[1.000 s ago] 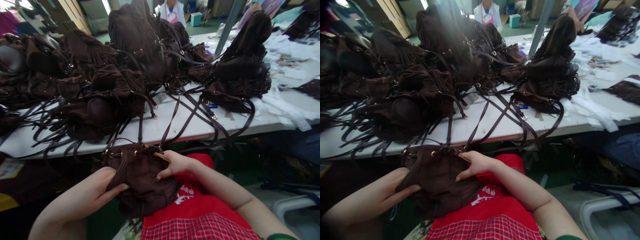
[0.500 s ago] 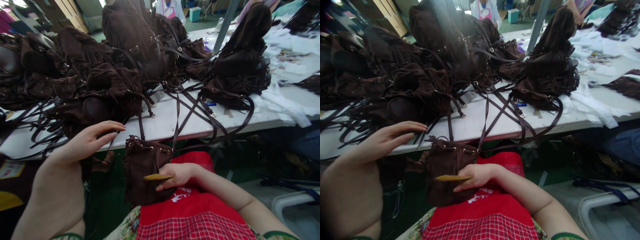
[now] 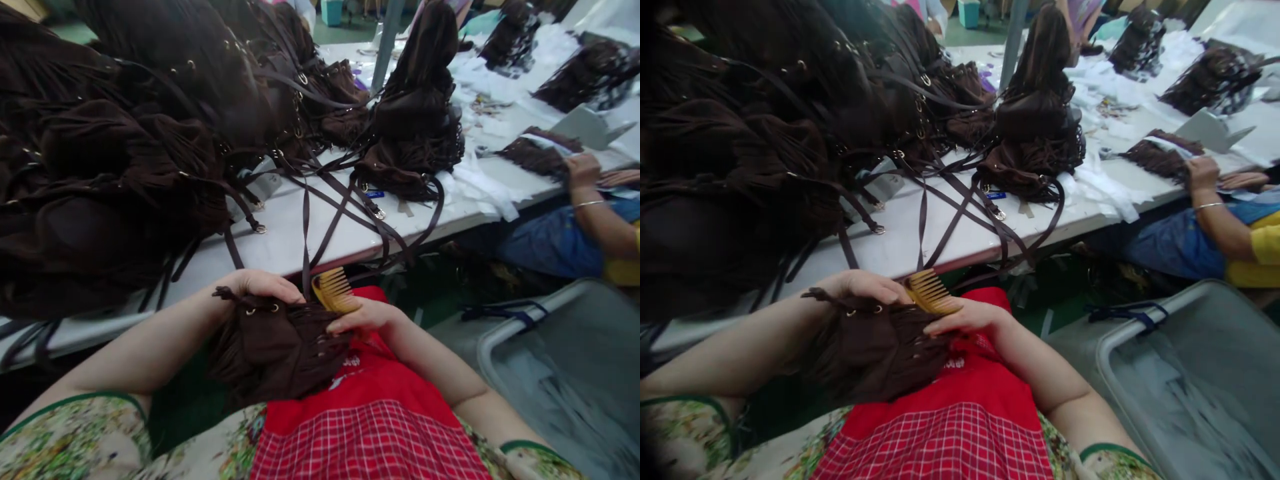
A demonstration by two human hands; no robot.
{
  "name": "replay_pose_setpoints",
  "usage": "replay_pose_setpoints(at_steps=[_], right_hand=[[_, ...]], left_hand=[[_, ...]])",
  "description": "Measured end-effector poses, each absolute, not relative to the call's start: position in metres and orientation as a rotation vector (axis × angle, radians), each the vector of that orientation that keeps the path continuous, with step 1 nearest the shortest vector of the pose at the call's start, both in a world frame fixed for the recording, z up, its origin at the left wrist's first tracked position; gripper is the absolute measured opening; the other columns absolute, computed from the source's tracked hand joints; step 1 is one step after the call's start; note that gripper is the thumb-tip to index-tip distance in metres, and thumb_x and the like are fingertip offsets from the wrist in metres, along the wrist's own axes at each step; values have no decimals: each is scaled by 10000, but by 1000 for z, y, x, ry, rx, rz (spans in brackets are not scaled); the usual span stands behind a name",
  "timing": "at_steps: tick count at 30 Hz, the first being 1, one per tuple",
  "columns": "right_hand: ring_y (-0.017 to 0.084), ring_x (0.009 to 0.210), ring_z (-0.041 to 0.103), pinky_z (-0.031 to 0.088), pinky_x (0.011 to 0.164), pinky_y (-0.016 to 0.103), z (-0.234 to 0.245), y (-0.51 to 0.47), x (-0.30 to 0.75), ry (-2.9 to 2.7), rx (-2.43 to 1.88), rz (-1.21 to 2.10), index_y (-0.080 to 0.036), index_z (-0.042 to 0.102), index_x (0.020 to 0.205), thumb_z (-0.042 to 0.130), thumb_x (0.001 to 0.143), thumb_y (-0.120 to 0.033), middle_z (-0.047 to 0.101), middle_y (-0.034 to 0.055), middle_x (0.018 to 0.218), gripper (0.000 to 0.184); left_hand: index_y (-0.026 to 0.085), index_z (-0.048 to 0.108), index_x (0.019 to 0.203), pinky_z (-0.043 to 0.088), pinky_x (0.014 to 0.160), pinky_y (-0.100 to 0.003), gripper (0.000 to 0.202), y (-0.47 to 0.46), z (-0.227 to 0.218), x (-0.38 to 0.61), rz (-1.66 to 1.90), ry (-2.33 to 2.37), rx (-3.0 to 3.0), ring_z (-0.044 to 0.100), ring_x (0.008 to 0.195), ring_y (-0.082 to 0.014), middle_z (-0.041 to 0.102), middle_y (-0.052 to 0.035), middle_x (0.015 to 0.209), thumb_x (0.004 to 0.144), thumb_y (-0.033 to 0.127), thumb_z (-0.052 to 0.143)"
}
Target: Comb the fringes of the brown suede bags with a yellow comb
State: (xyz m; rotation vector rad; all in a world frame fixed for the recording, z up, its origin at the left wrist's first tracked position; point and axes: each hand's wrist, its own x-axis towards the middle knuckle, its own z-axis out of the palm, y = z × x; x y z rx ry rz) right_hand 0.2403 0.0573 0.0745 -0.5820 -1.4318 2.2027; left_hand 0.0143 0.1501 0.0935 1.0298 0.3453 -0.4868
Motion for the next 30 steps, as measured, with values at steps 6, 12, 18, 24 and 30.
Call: replay_pose_setpoints(at_steps=[6,12,18,24,30], right_hand=[[38,390,415,247,350,169,34,55,229,-787,-1027,2338,-121,633,794,745,582,-339,614,-26,611,324],[69,493,477,328,445,188,41,67,212,-1092,-1088,2153,-139,588,765,681,689,-387,579,-30,616,276],[127,704,537,409,647,248,61,74,228,-1671,-1418,1421,-158,586,931,564,830,-493,614,9,797,351],[145,773,553,401,696,254,76,42,226,-2079,-1330,838,-179,576,905,493,916,-357,618,36,853,197],[153,748,524,359,616,265,77,27,216,-2655,-1175,414,-194,565,918,445,936,-217,607,28,855,124]], left_hand=[[154,672,1023,513,774,-288,450,113,77,19,-495,382,1112,612,857,-210,693,-28,940,669,414,772],[147,605,791,438,711,-238,332,65,71,25,29,731,1069,498,711,-119,553,32,730,706,442,732],[126,627,874,435,751,-277,423,48,60,13,241,913,676,563,735,-141,623,-5,791,620,411,809],[142,683,921,444,847,-314,419,51,54,6,277,954,681,604,851,-184,693,-35,897,596,368,821],[162,664,1033,455,891,-358,528,46,83,6,183,852,728,613,954,-236,706,-34,951,558,328,822]])
